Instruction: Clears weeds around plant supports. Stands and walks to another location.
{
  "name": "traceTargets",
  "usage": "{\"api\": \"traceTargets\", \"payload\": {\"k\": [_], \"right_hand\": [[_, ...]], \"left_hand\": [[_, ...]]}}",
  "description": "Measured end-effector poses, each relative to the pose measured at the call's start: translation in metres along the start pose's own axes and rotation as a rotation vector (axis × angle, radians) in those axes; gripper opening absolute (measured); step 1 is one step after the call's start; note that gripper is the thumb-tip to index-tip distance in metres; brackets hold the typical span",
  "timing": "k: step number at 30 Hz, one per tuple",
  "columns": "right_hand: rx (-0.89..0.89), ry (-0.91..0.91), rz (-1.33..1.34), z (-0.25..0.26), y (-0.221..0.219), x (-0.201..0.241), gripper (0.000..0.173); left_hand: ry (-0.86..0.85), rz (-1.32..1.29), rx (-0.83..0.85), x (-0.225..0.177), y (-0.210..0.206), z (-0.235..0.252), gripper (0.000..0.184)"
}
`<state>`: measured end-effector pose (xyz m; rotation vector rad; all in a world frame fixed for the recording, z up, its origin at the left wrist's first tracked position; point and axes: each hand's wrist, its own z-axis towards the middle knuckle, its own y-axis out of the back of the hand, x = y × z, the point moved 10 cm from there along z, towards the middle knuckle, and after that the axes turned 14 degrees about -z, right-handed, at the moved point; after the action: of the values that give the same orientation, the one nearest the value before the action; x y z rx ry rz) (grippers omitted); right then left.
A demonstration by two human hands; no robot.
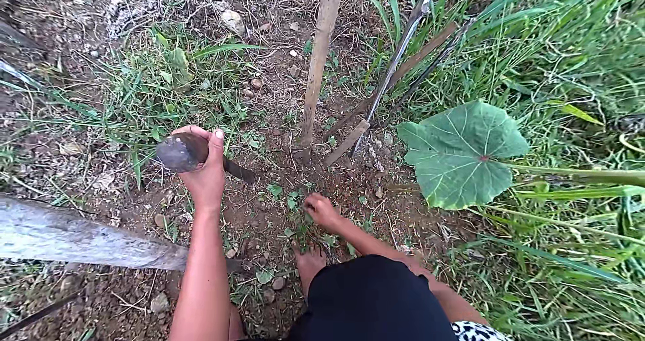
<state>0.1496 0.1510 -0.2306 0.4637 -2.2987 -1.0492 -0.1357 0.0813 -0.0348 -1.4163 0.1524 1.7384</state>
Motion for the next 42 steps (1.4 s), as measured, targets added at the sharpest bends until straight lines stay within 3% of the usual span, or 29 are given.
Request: {"api": "traceTargets", "payload": {"k": [4, 7, 10, 13, 16, 21, 24, 29, 34, 38, 42], "right_hand": [[-0.170, -0.182, -0.062, 0.017, 0.027, -0.050, 0.028], [-0.083, -0.347, -0.140, 0.024, 0.019, -0.075, 0.041], [-0.049, -0.408, -0.134, 0.028, 0.014, -0.094, 0.038], [-0.096, -0.338, -0.093, 0.031, 0.016, -0.094, 0.035], [-0.105, -0.145, -0.080, 0.027, 0.005, -0.066, 0.032], [0.105, 0.204, -0.182, 0.015, -0.036, 0.007, 0.032], [0.201, 0.059, -0.228, 0.029, -0.026, 0.015, 0.035], [0.078, -0.232, -0.397, 0.066, 0.020, -0.032, 0.041], [0.169, -0.280, -0.514, 0.074, 0.021, -0.040, 0.035], [0.243, -0.139, -0.415, 0.057, -0.010, -0.020, 0.030], [0.377, 0.165, -0.303, 0.015, -0.092, 0.032, 0.030]], "left_hand": [[0.008, 0.006, -0.016, 0.000, 0.003, 0.000, 0.023], [0.017, 0.021, -0.020, 0.001, 0.002, -0.001, 0.021], [0.002, 0.022, -0.004, -0.001, -0.002, 0.000, 0.021], [0.004, 0.014, -0.014, -0.001, 0.000, 0.000, 0.020], [0.007, 0.015, -0.013, 0.001, 0.001, 0.001, 0.019], [-0.001, 0.003, -0.015, 0.001, 0.000, 0.002, 0.021], [0.007, -0.002, -0.013, 0.001, 0.000, 0.002, 0.022], [-0.003, -0.009, -0.010, -0.001, 0.003, 0.000, 0.019], [0.007, 0.012, -0.012, -0.001, 0.002, -0.001, 0.019], [0.008, 0.038, -0.051, 0.001, 0.004, 0.002, 0.020], [-0.020, 0.001, -0.068, 0.001, 0.004, 0.006, 0.022]]}}
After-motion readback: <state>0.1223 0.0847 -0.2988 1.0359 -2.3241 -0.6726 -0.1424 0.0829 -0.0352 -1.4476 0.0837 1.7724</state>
